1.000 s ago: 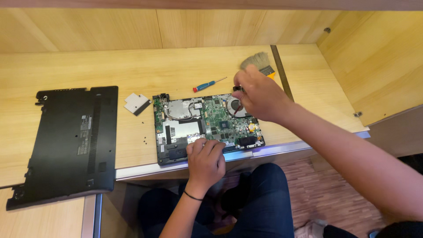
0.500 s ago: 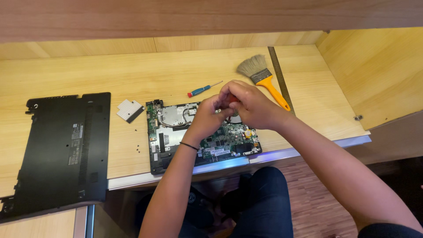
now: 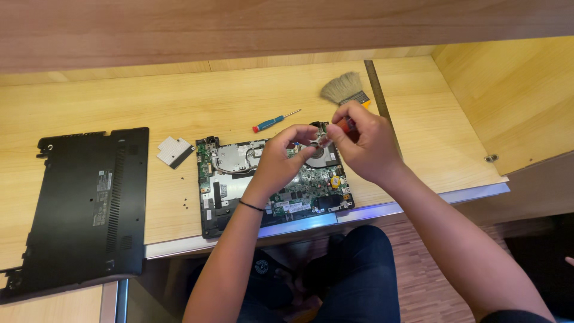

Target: The person uses a screwdriver to remove screws from the internal components of a disassembled laptop motherboard. They carefully unscrew various parts, including the fan and other hardware, while the laptop casing and other tools rest on the wooden desk.

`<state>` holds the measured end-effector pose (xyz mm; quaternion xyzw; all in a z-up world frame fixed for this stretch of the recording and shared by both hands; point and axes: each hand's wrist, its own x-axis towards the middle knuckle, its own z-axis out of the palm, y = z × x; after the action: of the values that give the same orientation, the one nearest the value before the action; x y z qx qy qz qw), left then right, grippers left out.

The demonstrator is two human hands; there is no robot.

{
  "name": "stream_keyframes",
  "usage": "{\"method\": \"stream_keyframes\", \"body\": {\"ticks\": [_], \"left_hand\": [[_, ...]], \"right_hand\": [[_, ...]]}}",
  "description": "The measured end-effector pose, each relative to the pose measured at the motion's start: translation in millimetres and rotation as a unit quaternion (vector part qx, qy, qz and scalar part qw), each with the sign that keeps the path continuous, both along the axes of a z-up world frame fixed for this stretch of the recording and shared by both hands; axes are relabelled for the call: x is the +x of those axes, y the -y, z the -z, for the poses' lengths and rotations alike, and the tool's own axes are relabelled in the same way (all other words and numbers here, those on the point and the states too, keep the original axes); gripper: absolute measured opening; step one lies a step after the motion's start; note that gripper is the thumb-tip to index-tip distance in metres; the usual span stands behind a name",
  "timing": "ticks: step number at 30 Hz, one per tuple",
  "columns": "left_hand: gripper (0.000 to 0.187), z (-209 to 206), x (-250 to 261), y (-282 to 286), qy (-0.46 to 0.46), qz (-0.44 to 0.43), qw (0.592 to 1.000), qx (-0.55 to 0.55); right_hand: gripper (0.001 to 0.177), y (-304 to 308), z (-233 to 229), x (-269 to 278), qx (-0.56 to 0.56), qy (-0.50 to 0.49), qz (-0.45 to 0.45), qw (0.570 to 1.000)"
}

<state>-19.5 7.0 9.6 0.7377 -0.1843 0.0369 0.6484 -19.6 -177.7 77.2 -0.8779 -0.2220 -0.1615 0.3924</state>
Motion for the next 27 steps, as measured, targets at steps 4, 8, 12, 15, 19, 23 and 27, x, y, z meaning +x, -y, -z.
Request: {"method": "stream_keyframes", "body": {"ticks": [4,8,12,15,19,23,27], "left_hand": [[0.029,-6.3,-6.9,-3.5,0.001,0.012,1.000,0.029],[0.028,-16.6,-11.7,4.4,0.033,0.027,0.998,0.034],[0.021,-4.4,-13.9,11.4,0.086,-0.007,0.987,0.133],[0.020,2.9,-30.0,-4.2,0.102,-0.076,0.978,0.168],[0.022,18.9,-44.9,-23.5,0.179,-0.128,0.962,0.160],[0.023,21.4,-65.6,-29.3,0.183,-0.203,0.954,0.126],[0.025,20.8,-82.2,-31.7,0.152,-0.227,0.957,0.093]], "right_hand": [[0.007,18.3,19.1,0.9,0.094,-0.025,0.005,0.995],[0.011,21.4,23.6,-3.8,0.146,-0.072,-0.017,0.986],[0.033,31.2,30.2,-7.8,0.142,-0.151,-0.076,0.975],[0.040,65.8,51.3,7.0,0.049,-0.163,0.039,0.985],[0.025,98.5,94.1,33.7,-0.203,-0.097,0.186,0.957],[0.031,76.7,92.2,29.5,-0.325,-0.113,0.245,0.907],[0.029,75.6,108.4,32.8,-0.321,-0.084,0.256,0.908]]}}
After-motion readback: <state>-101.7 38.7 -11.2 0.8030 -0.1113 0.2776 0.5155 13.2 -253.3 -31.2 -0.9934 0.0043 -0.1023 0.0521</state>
